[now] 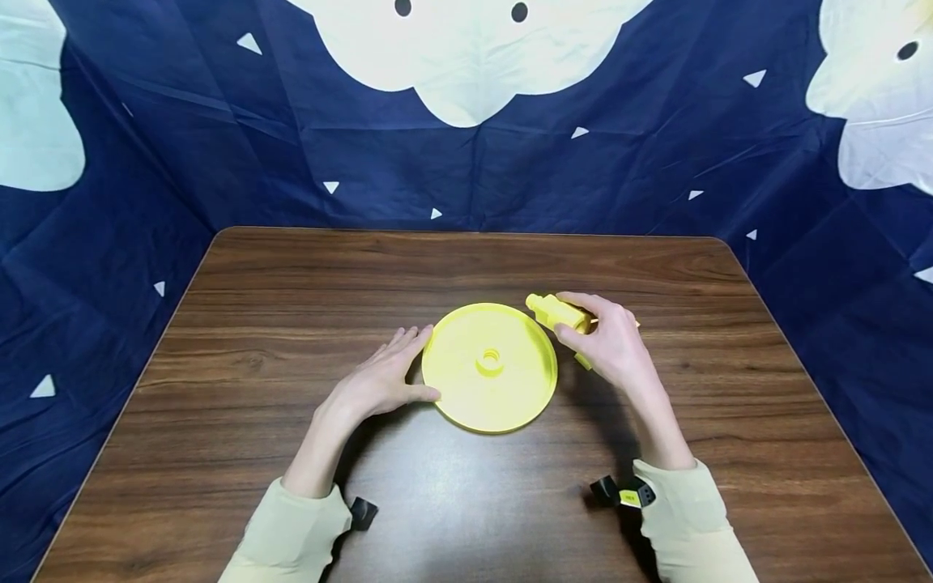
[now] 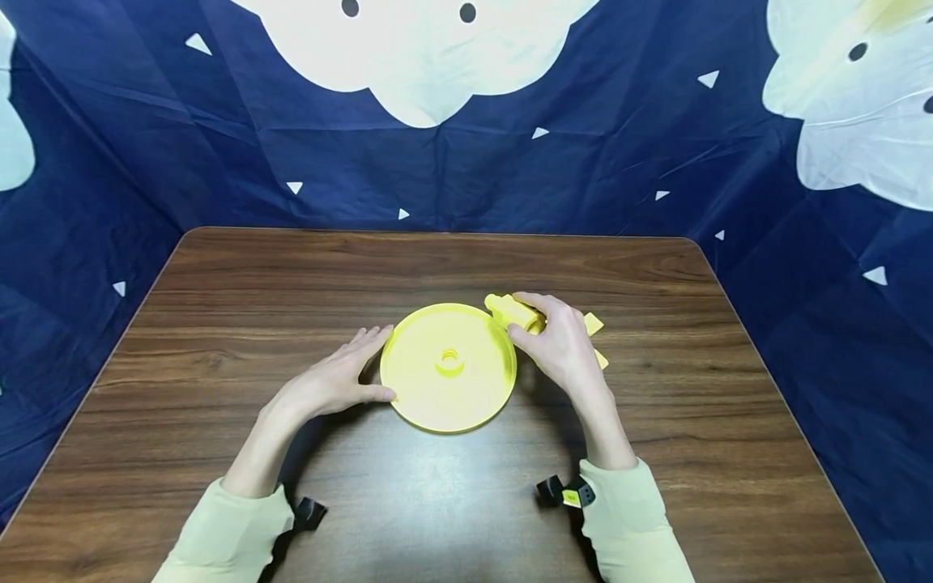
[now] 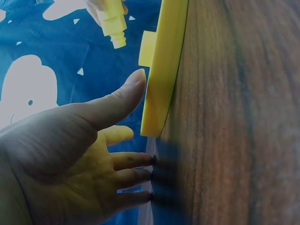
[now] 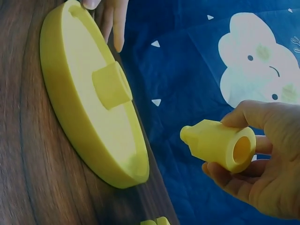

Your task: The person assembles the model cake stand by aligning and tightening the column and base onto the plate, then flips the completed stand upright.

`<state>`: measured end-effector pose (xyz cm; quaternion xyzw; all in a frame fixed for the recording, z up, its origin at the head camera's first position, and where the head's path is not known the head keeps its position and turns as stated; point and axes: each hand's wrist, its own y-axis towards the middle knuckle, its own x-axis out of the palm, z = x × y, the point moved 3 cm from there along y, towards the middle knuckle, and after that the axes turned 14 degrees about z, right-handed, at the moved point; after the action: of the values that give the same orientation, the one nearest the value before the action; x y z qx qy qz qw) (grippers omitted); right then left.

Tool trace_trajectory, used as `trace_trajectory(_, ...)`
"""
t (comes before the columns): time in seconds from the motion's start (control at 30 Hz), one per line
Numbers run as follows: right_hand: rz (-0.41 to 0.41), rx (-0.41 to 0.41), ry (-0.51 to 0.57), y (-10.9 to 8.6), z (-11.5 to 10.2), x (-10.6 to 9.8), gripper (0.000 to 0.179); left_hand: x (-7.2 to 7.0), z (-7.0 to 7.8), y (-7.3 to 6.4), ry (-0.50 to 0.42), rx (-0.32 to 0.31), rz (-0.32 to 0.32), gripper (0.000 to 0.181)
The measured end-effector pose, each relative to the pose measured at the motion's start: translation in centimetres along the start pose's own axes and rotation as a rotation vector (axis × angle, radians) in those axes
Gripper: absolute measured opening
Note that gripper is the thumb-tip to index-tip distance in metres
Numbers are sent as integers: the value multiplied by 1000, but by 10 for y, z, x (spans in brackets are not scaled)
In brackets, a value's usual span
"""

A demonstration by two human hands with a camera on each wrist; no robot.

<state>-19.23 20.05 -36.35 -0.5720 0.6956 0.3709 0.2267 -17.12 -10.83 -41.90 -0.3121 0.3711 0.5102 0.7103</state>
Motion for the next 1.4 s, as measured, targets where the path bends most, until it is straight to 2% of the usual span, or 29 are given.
trace_trajectory(0.23,0,-21,98,-3,-5,6,45,0,4,2,-6,-23,-9,97)
trace_trajectory(0.57,37,-71,142,-8,-9,13,43,1,3,2,-2,-34,-12,95)
trace_trajectory(0.97,45,-79,168,-12,-12,20,41,2,2,1,13,14,-17,90)
trace_trajectory(1.4,52,-92,190,-10,-15,23,40,-1,1,-1,14,20,12,84)
